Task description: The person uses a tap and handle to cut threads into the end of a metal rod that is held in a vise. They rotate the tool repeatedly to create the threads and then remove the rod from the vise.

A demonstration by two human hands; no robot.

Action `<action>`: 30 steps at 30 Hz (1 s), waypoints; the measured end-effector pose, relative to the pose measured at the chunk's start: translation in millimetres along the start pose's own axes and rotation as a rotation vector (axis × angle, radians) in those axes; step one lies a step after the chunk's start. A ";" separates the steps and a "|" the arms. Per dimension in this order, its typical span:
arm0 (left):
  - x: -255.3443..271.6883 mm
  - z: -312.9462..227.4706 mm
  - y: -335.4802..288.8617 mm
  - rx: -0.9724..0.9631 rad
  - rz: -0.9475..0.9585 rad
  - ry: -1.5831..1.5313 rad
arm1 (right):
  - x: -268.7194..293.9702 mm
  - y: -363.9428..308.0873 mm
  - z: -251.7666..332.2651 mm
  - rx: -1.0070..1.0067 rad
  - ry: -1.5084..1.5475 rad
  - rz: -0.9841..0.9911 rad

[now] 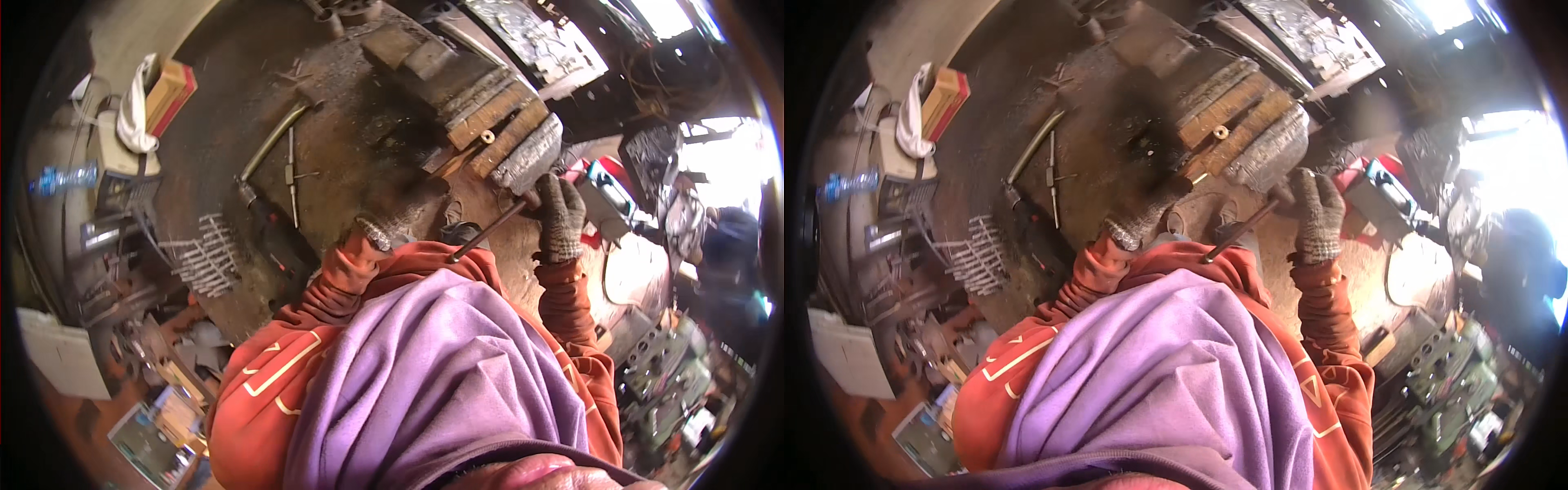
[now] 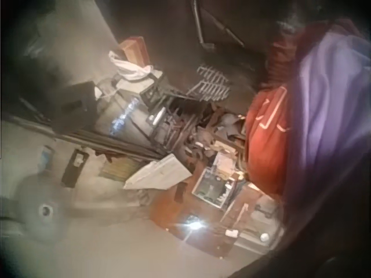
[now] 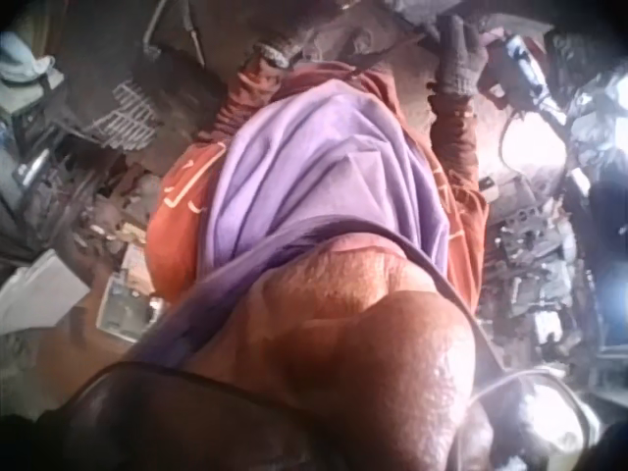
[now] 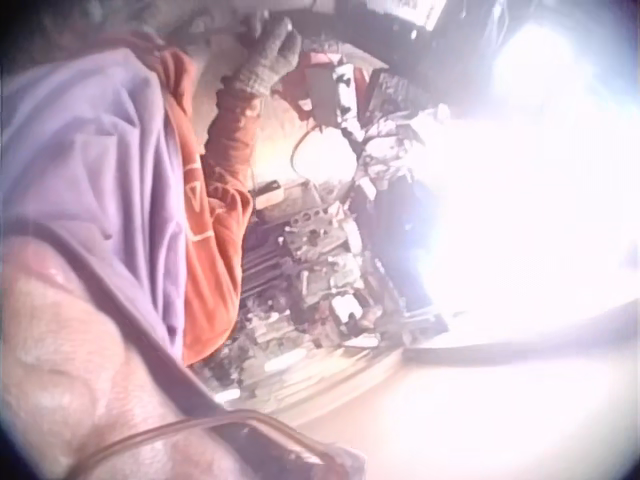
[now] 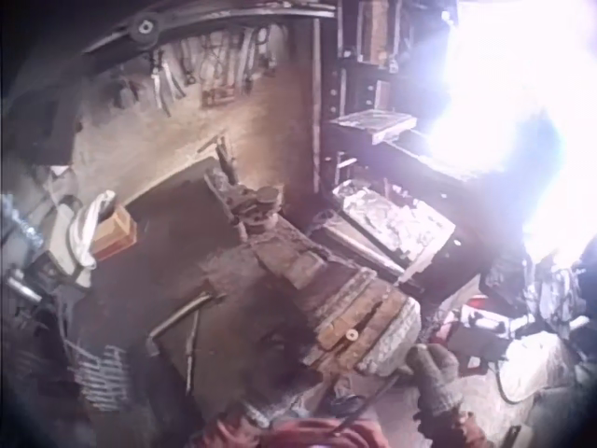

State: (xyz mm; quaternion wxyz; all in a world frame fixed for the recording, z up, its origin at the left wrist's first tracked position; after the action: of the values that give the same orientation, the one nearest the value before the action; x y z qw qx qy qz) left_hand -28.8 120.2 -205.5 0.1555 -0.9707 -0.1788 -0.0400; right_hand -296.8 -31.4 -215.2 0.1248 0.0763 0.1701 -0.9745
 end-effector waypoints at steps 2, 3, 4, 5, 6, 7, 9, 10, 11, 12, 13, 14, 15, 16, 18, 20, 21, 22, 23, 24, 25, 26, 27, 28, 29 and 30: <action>2.0 5.7 -6.1 0.124 -0.043 -0.062 | 3.0 19.3 24.2 0.134 -0.323 0.050; 2.8 10.5 -2.5 0.076 -0.026 0.088 | 26.7 46.3 20.0 0.242 -0.448 -0.017; 0.9 12.0 0.5 0.070 -0.043 0.157 | 45.3 75.8 23.1 0.161 -0.363 -0.139; -0.1 15.4 -0.3 0.074 -0.080 0.230 | 28.4 83.2 53.7 0.101 -0.268 -0.105; -4.5 9.4 2.1 -0.181 -0.178 0.176 | 35.2 105.2 67.0 0.139 -0.297 -0.071; -13.7 2.6 1.7 -0.443 -0.278 0.130 | 55.7 126.3 70.0 0.196 -0.391 -0.029; -18.5 -5.6 -4.4 -0.326 -0.345 0.168 | 81.9 160.3 63.7 0.336 -0.581 0.062; -20.2 -12.5 -8.8 -0.233 -0.322 0.189 | 81.8 165.5 65.3 0.413 -0.646 0.102; -19.1 -21.7 -16.3 -0.216 -0.366 0.191 | 81.8 171.1 66.0 0.279 -0.596 0.087; -17.8 -29.6 -18.1 -0.202 -0.375 0.357 | 73.6 174.5 75.5 0.282 -0.600 0.112; -16.7 -24.4 -22.4 -0.181 -0.407 0.441 | 59.1 178.6 88.5 0.252 -0.675 0.251; -15.8 -17.2 -23.3 -0.159 -0.429 0.525 | 30.7 163.3 112.6 0.435 -1.116 0.304; -5.7 16.9 -20.3 -0.142 -0.631 0.155 | 0.4 149.0 134.9 0.675 -1.530 0.305; 12.2 25.6 -18.2 -0.131 -0.813 0.033 | -12.9 139.0 141.8 0.777 -1.577 0.476; 55.5 42.9 -13.3 -0.146 -1.096 -0.026 | -23.3 145.9 130.6 0.790 -1.670 0.741; 108.5 52.8 -15.7 0.224 -1.179 0.449 | -36.0 148.9 127.2 0.660 -1.708 0.818; 123.1 59.6 -21.7 0.604 -1.089 0.845 | -37.9 144.6 126.3 0.663 -1.677 0.805; 124.8 56.3 -27.2 0.611 -1.094 0.850 | -30.9 148.6 123.7 0.673 -1.595 0.810; 124.6 50.8 -34.4 0.502 -1.168 0.947 | -24.7 152.7 119.8 0.680 -1.510 0.818; 124.5 44.3 -43.3 0.393 -1.244 1.043 | -29.5 151.4 121.2 0.579 -1.560 0.791; 131.7 36.2 -41.0 0.378 -1.235 1.040 | -24.1 152.6 111.8 0.552 -1.554 0.687; 141.3 26.2 -40.6 0.500 -1.301 1.040 | -13.1 166.2 85.5 0.477 -1.362 0.744; 148.4 20.7 -46.6 0.621 -1.348 1.043 | 13.3 182.1 48.1 0.392 -1.168 0.783; 175.4 55.9 -65.4 0.619 -1.229 0.869 | 46.4 211.4 -10.6 0.303 -0.877 0.812; 208.4 95.8 -75.4 0.607 -1.103 0.703 | 63.6 238.1 -55.6 0.220 -0.582 0.821; 217.4 100.9 -75.5 0.887 -0.974 0.586 | 55.6 233.9 -57.6 0.136 -0.568 0.805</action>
State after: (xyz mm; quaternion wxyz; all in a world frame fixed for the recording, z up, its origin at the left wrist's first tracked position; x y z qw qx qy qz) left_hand 149.1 291.8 -250.5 0.5410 -0.5754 -0.5418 -0.2874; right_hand -280.9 -236.4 -352.5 0.5273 -0.1245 0.0222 -0.8402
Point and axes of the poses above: each hand's wrist, its own y-axis towards the middle knuckle, its own x-axis out of the back of the hand, z = x × y, the point moved 1 cm from there along y, towards the middle knuckle
